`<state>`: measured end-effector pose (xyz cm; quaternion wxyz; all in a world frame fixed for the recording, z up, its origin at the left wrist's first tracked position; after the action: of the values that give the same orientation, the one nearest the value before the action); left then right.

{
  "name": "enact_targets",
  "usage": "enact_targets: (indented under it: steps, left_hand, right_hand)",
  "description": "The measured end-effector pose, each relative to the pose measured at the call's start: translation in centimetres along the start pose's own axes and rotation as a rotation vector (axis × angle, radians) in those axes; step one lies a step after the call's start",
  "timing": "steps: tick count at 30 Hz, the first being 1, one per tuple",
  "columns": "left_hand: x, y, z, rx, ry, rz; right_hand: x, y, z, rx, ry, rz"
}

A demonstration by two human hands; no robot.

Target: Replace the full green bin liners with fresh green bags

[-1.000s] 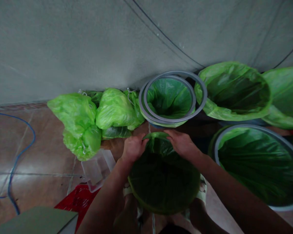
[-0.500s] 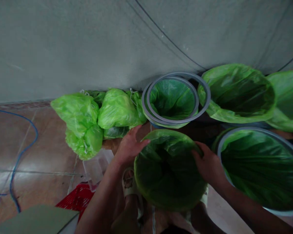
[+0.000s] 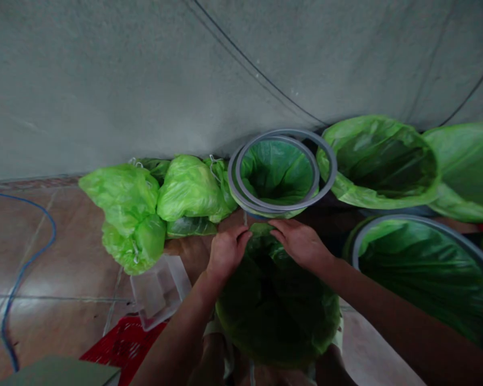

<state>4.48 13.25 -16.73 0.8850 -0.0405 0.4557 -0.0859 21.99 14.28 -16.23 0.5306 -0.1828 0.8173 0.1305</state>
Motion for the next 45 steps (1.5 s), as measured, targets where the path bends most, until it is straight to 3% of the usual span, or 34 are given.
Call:
enact_targets:
  steps: [4, 10, 15, 19, 21, 24, 28, 32, 35, 40, 45]
  left_hand:
    - [-0.1, -0.8, -0.2, -0.031, 0.169, -0.014]
    - [-0.8, -1.7, -1.0, -0.118, 0.222, -0.008]
    - [-2.5, -1.3, -1.7, -0.066, 0.0, 0.107]
    - [-3.3, -0.7, -2.0, -0.091, -0.071, 0.145]
    - [-3.2, -0.3, -1.6, -0.096, -0.085, 0.146]
    - [-2.5, 0.4, -0.6, -0.117, -0.038, 0.082]
    - [-0.8, 0.8, 0.0, -0.177, 0.106, -0.096]
    - [0.0, 0.1, -0.2, -0.14, 0.144, -0.133]
    - [0.0, -0.6, -0.6, -0.077, 0.093, -0.071]
    - [0.0, -1.6, -1.2, -0.069, 0.189, -0.017]
    - [0.2, -1.8, -1.0, -0.095, 0.292, -0.048]
  right_hand:
    - [1.6, -0.3, 1.0, 0.01, 0.005, -0.022]
    - [1.2, -1.3, 2.0, 0.097, -0.009, 0.028]
    - [0.2, -4.7, 3.7, 0.409, -0.018, 0.151]
    - [0.6, -8.9, 3.8, 0.635, 0.057, 0.06]
    - [0.8, -10.3, 3.4, 0.677, 0.107, 0.004]
    - [-0.4, -9.4, 2.5, 0.549, 0.046, 0.075]
    - [-2.1, -4.3, 1.1, 0.275, 0.03, 0.183]
    - [-0.7, -0.1, 0.6, 0.145, 0.067, 0.011]
    - [1.1, 0.4, 0.8, 0.108, 0.07, -0.106]
    - [1.9, -0.5, 1.1, -0.019, 0.149, -0.108]
    - [2.0, -0.5, 1.3, 0.05, 0.123, -0.138]
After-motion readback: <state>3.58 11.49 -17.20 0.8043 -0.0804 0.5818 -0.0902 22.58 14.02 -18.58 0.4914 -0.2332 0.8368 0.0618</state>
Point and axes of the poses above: each hand's wrist, its own y-axis towards the middle knuckle, its own x-axis out of the palm, z = x × y, the point moved 5 cm from there along y, towards the middle knuckle, and after that the axes turned 2 degrees about z, right-handed, at the moved point
